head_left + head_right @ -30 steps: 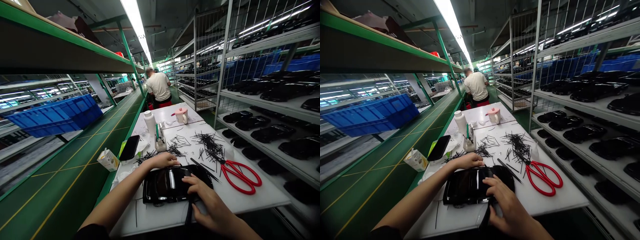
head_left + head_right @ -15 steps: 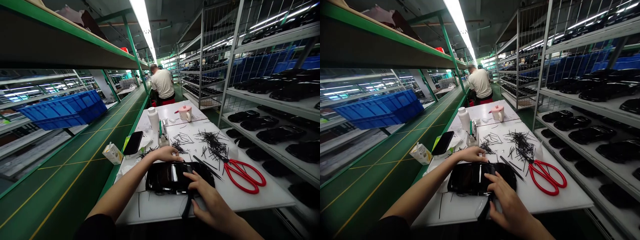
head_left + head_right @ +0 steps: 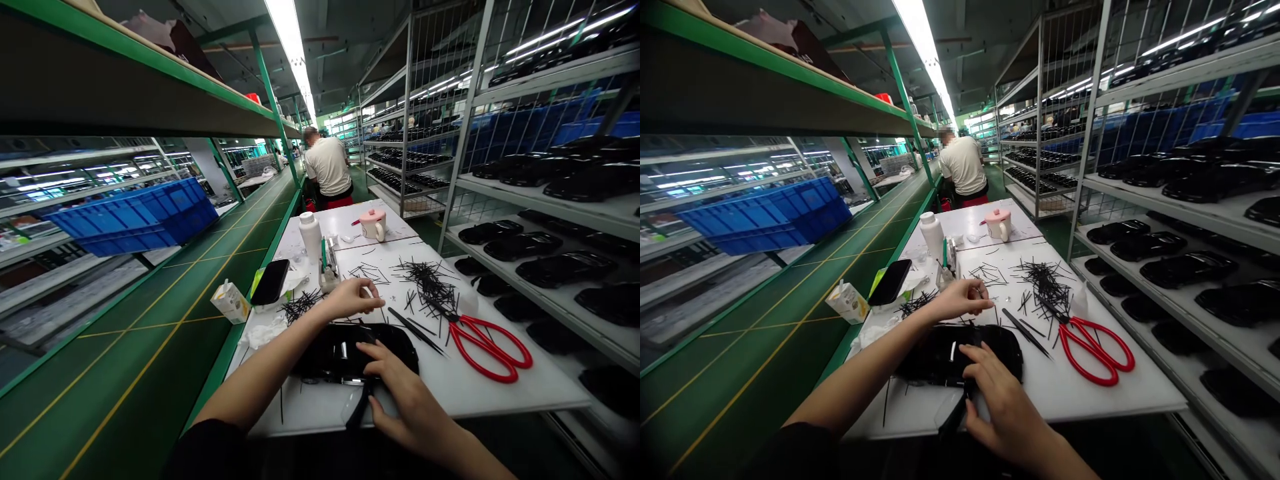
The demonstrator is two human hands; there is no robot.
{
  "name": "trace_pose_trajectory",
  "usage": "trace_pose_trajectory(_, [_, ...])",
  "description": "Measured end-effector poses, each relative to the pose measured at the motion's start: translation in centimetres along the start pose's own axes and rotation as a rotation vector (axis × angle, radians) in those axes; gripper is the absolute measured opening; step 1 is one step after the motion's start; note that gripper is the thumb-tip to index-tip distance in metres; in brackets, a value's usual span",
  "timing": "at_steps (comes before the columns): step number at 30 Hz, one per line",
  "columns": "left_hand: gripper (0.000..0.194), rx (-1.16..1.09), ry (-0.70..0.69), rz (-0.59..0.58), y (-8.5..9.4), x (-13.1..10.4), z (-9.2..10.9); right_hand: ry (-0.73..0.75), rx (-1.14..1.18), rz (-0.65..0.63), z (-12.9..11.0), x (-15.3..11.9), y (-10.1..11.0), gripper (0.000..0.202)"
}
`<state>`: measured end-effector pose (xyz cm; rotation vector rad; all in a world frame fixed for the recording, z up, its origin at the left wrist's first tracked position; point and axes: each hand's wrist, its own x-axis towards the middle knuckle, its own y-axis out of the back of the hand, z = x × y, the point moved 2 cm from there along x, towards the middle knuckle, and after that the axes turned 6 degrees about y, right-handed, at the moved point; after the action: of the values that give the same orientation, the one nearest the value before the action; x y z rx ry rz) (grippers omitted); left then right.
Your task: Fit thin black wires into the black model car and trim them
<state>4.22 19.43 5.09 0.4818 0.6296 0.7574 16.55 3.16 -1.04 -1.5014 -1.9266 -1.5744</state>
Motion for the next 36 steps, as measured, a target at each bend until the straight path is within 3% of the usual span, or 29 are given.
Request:
trace_pose_trajectory(6, [0.025, 0.123, 0.059, -0.244, 2.0, -1.0, -3.4, -0.025, -0.004, 0.048, -0.2, -0.1, -0.4, 0.04])
trace_pose_trajectory(11, [0.03, 0.231, 0.074, -0.254, 2.0, -1.2, -5.2, 0.016, -0.046, 0.07, -0.2, 0.0, -0.1, 0.041])
trace_pose_trajectory(22, [0.03, 0.338, 0.024, -0.298, 2.6, 0.0, -4.3, 0.04, -0.131, 0.112, -0.4, 0.7, 0.6, 0.041])
trace_pose_trajectory(31, [0.03, 0.278, 0.11, -0.462, 2.9, 0.6, -3.6, 0.041, -0.14, 0.087, -0.4, 0.7, 0.5, 0.04])
trace_pose_trajectory(36, [0.028, 0.158, 0.191, -0.485, 2.7, 0.6, -3.2, 0.021, -0.119, 0.073, -0.3, 0.2, 0.2, 0.043])
